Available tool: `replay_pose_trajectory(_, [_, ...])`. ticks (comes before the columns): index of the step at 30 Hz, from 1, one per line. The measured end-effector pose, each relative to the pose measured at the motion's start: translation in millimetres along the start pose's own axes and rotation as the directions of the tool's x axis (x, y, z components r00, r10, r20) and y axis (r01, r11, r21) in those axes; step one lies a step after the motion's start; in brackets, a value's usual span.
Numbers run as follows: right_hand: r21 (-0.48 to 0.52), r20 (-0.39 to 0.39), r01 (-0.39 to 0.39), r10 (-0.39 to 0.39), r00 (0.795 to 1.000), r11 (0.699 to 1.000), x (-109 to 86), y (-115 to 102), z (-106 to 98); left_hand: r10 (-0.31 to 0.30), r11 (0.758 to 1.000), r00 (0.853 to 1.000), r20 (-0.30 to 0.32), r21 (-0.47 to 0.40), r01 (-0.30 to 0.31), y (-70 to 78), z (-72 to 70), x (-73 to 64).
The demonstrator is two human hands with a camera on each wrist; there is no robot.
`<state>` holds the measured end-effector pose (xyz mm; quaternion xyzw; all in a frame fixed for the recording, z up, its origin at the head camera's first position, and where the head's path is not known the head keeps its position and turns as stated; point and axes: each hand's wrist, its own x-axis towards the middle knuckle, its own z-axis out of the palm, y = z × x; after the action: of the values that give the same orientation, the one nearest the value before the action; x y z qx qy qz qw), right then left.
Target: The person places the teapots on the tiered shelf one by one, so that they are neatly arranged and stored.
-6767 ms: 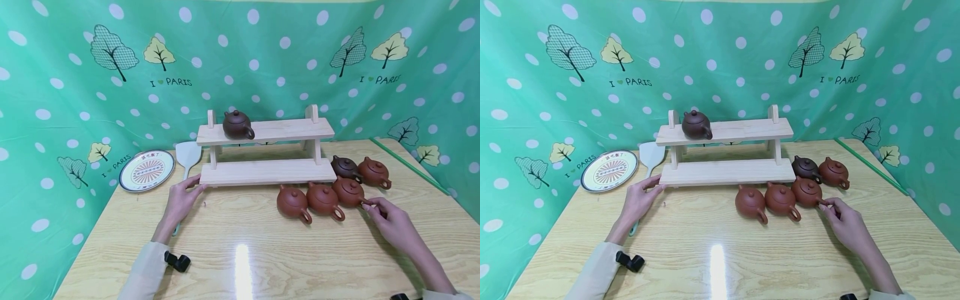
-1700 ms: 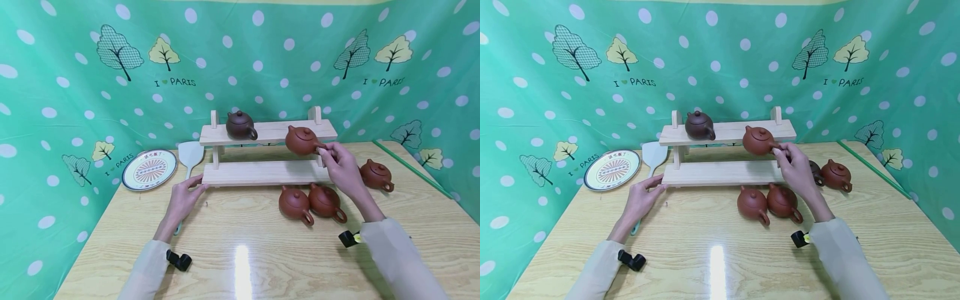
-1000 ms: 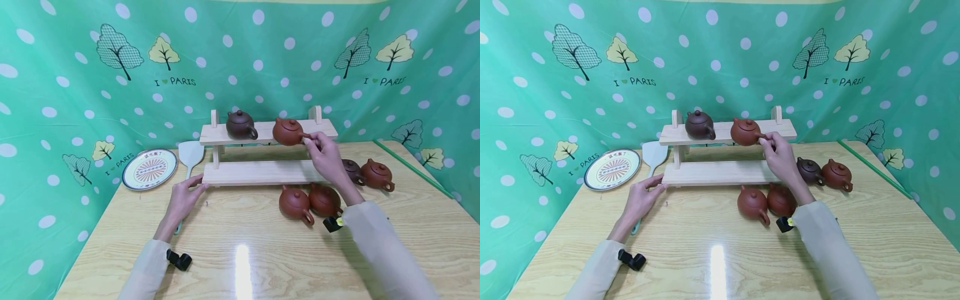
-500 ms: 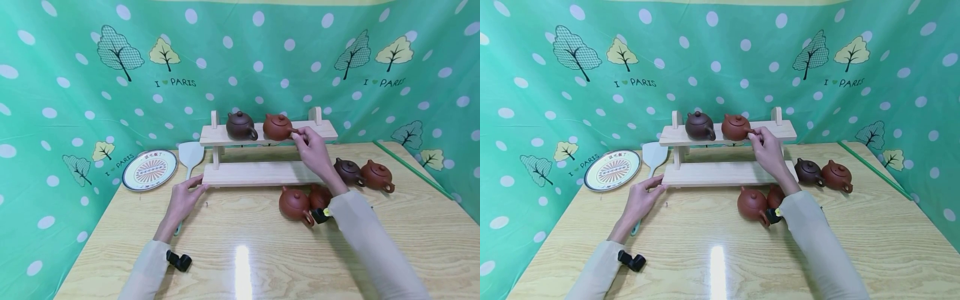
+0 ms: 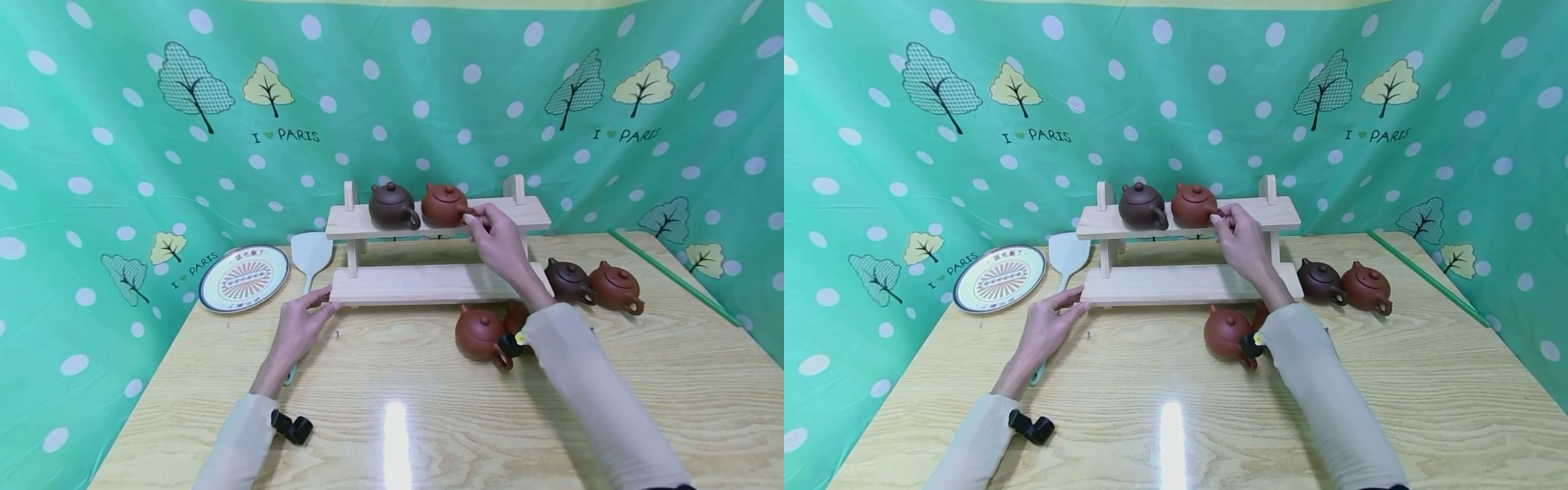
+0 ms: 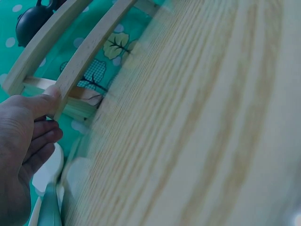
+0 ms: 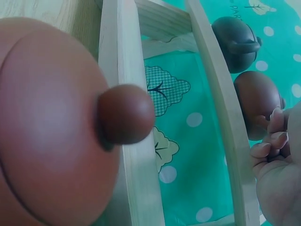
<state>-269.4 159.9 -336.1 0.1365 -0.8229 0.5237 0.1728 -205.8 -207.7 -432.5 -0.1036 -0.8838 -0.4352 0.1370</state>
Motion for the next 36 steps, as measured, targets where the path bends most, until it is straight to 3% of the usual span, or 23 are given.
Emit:
replay_pose_trajectory(22, [0.011, -0.001, -0.045, 0.045, 0.999, 0.999, 5.8, -6, 6, -0.005, 1.0, 1.0, 0.0, 0.018, 0.005, -0.2, 0.2, 0.5])
replay_pose_trajectory(36, [0.055, 0.029, -0.088, 0.086, 0.996, 0.995, -8.4, -2, -11, 0.007, 1.0, 1.0, -0.002, 0.0, -0.007, -1.7, -0.4, -0.1])
